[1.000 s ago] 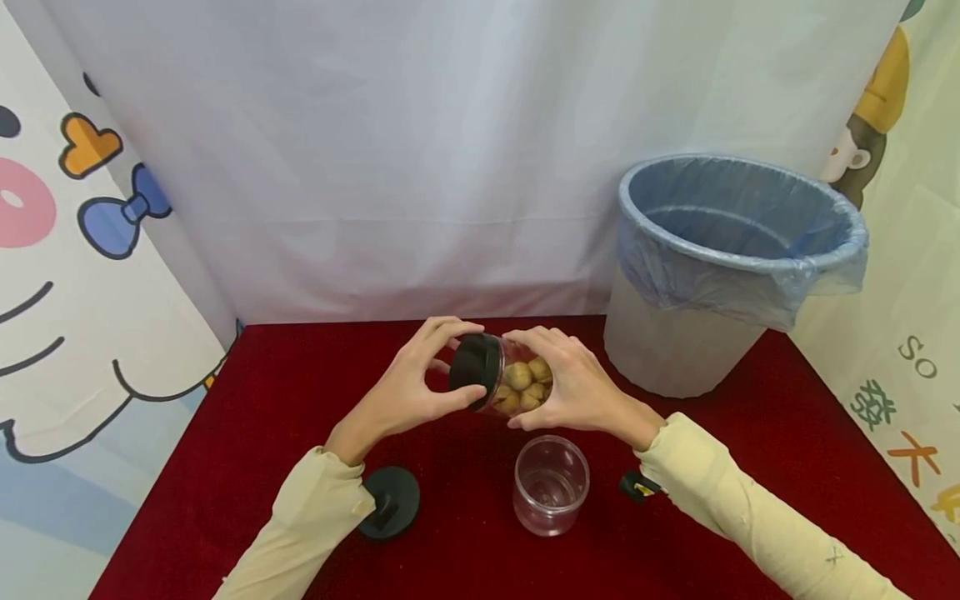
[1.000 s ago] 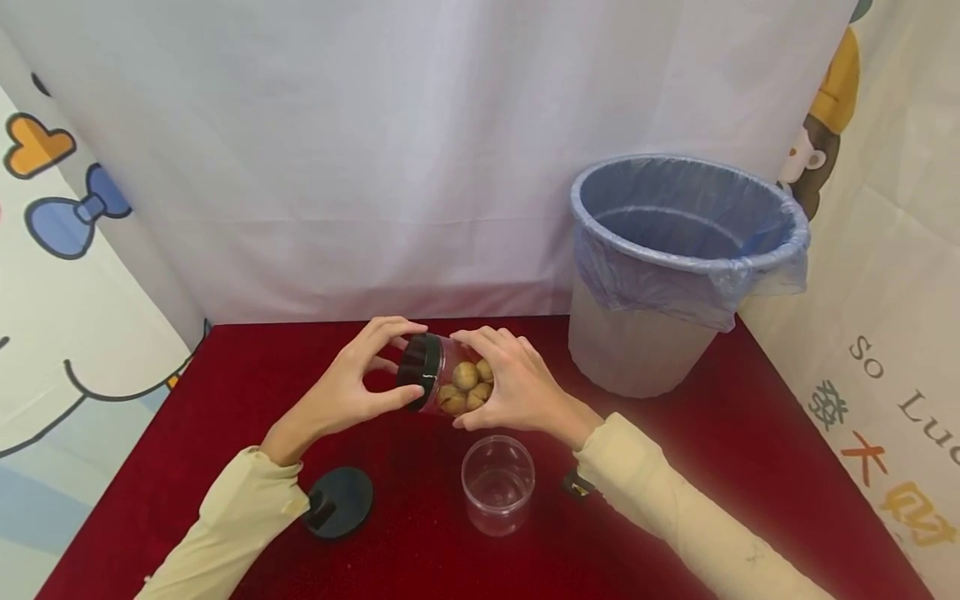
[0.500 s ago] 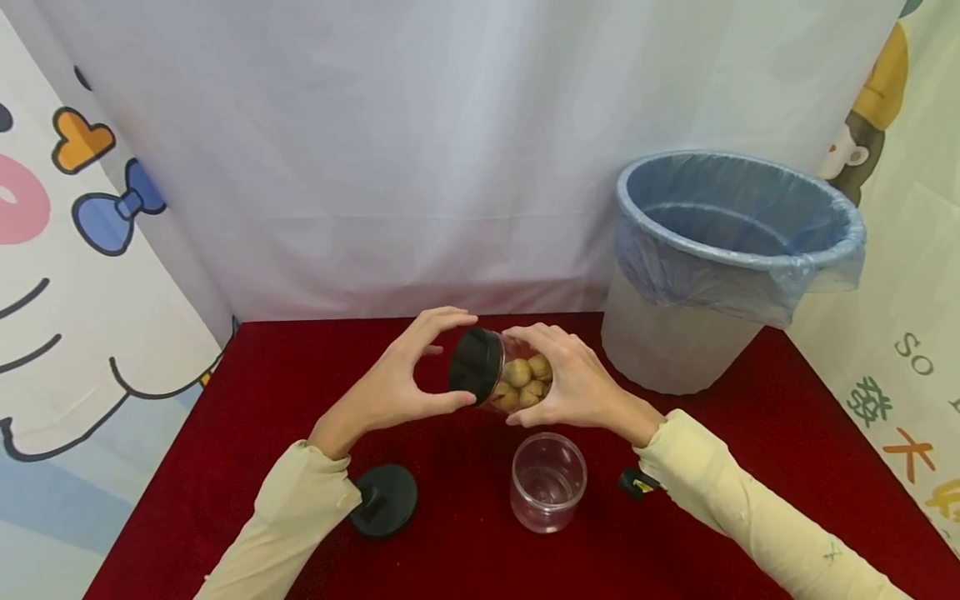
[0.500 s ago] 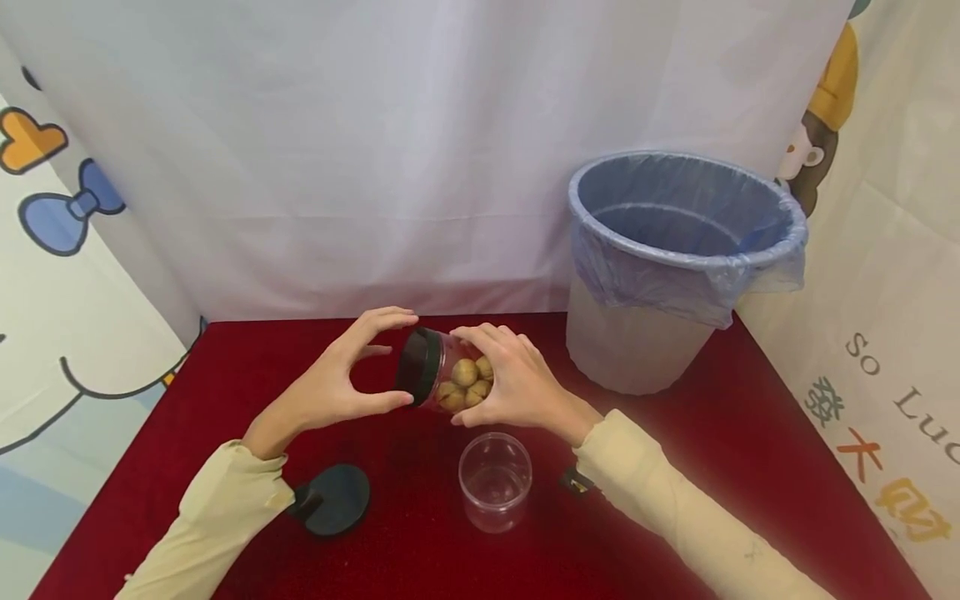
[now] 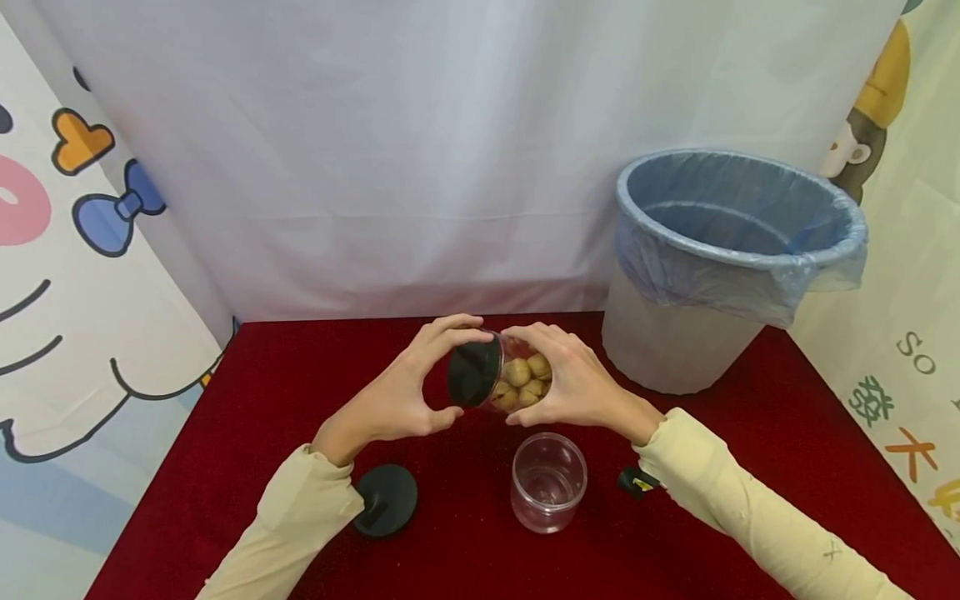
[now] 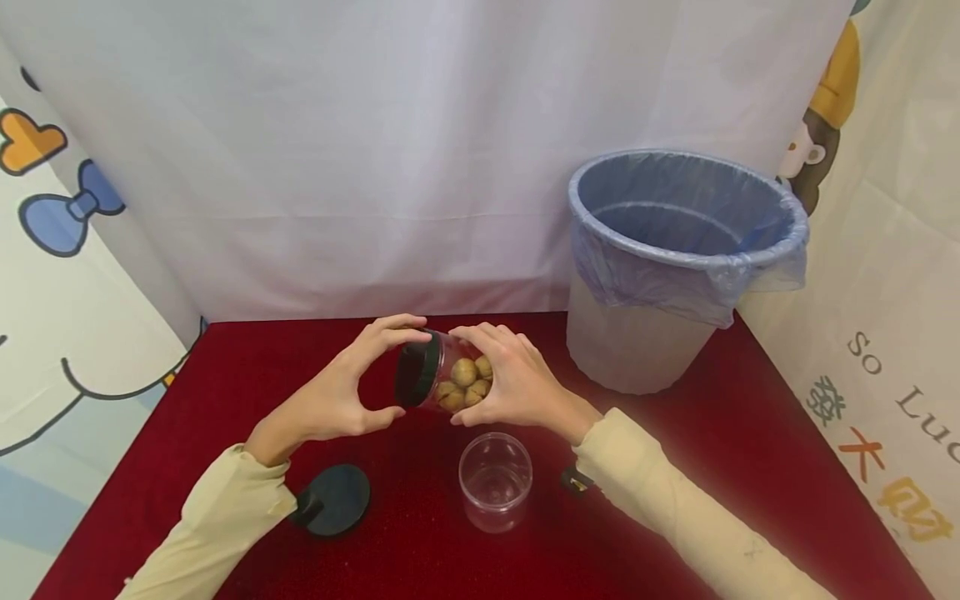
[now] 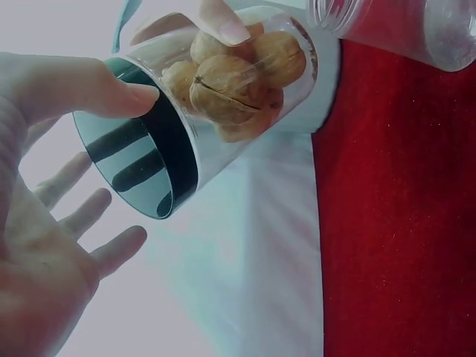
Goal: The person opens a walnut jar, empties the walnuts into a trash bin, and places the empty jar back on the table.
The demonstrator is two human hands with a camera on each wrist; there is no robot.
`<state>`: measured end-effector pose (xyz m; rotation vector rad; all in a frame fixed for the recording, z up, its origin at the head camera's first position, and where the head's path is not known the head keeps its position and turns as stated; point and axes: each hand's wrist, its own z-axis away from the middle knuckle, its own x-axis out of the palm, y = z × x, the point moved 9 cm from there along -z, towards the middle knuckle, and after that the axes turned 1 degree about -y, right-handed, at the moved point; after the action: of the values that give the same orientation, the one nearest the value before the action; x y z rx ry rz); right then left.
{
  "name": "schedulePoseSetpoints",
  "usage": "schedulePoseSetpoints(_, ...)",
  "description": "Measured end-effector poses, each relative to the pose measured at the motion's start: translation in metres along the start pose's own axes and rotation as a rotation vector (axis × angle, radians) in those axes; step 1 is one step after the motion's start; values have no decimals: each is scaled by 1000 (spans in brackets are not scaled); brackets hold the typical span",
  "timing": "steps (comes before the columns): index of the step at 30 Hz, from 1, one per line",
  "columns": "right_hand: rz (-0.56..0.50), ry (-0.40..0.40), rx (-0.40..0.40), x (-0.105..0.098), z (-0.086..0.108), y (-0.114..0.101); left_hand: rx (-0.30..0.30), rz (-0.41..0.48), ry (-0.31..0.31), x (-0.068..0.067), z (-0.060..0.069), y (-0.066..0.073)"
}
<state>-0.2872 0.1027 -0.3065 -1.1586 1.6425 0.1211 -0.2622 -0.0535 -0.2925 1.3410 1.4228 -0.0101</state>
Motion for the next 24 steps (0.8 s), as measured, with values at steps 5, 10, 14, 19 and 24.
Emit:
schedulePoseSetpoints(5,0,-5,0,1,0,0,4,1,-4,2,-1,0)
schedulePoseSetpoints(10,-2,-13,9,1,0,1,5,6,0,3,-1,-2)
schedulePoseSetpoints(14,-7,-15,9,2,0,0,-3,17,15,2,-2,-2)
schedulePoseSetpoints(19,-3,-11,2,1,0,0,-6,46,34,2,-2,-4)
schedulePoseSetpoints(24,-6,-8,-1,0,1,0,-22,50,54,1,-2,-7)
